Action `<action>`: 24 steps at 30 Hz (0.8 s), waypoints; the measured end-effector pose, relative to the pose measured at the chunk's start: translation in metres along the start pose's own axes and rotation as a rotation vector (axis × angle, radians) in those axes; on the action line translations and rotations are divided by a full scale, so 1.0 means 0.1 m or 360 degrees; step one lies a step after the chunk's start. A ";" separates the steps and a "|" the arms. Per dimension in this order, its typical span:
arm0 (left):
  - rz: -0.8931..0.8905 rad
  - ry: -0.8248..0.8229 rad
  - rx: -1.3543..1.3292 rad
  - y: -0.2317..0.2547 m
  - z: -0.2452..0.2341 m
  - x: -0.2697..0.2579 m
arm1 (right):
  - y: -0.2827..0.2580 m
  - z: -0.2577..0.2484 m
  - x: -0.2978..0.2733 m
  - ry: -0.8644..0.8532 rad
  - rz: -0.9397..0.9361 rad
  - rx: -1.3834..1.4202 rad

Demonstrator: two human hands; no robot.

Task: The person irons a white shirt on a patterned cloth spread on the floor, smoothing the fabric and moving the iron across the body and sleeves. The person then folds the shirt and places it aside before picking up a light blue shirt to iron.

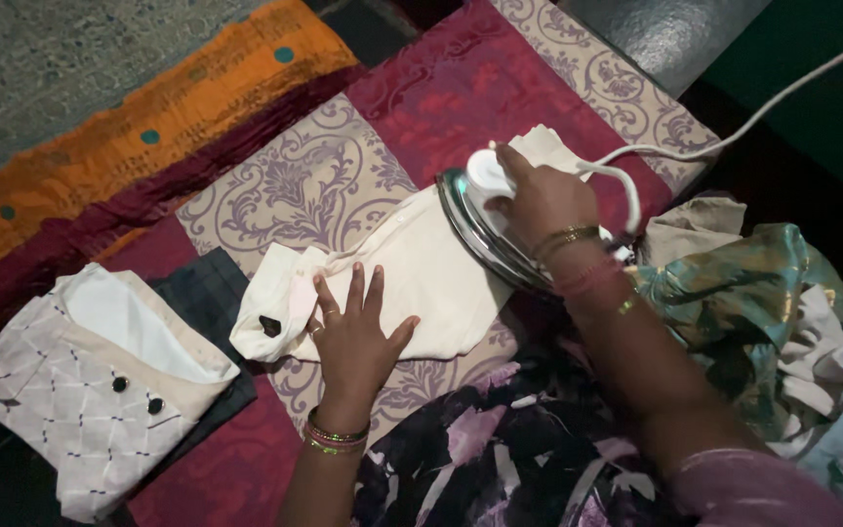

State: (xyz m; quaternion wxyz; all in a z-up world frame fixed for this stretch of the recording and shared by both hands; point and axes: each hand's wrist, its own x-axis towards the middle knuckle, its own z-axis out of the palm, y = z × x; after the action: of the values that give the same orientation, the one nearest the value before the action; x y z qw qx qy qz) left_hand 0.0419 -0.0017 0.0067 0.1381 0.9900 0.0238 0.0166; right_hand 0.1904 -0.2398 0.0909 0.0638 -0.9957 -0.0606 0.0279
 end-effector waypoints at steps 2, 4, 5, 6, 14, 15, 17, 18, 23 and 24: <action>-0.0049 -0.0028 -0.0016 0.01 -0.01 0.00 | -0.02 0.00 0.10 0.0027 -0.0068 0.0015; -0.0046 0.0016 -0.0009 0.00 -0.02 0.00 | -0.02 0.00 0.13 0.0005 -0.0098 0.0026; -0.0043 0.0037 -0.0008 -0.01 -0.02 0.00 | 0.01 -0.01 0.10 -0.0033 -0.0097 0.0027; -0.0040 0.0055 -0.0018 -0.02 -0.02 0.00 | 0.03 -0.03 0.06 -0.0071 -0.0096 0.0028; -0.0111 -0.0013 0.0035 -0.07 0.01 0.04 | 0.32 -0.10 -0.46 -0.0211 0.0223 0.0005; -0.0092 -0.0002 0.0019 -0.09 0.00 0.04 | 0.31 -0.09 -0.46 -0.0211 0.0242 0.0010; -0.0055 0.0020 -0.0009 -0.12 0.00 0.03 | 0.30 -0.07 -0.39 -0.0154 0.0189 0.0011; -0.0044 0.0008 -0.0009 -0.13 0.00 0.02 | 0.29 -0.06 -0.33 -0.0126 0.0162 0.0013; 0.0022 0.0074 -0.0002 -0.20 -0.01 0.03 | 0.06 0.00 0.17 -0.0051 0.0041 -0.0010; 0.0029 0.0065 -0.0013 -0.22 -0.01 0.02 | 0.01 0.03 0.25 -0.0031 0.0012 0.0003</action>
State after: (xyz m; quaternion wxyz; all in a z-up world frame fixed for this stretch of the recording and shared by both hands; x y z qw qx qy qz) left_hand 0.0429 0.0199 0.0014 0.1417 0.9890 0.0174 0.0382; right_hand 0.2147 -0.2374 0.0867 0.0640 -0.9956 -0.0574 0.0379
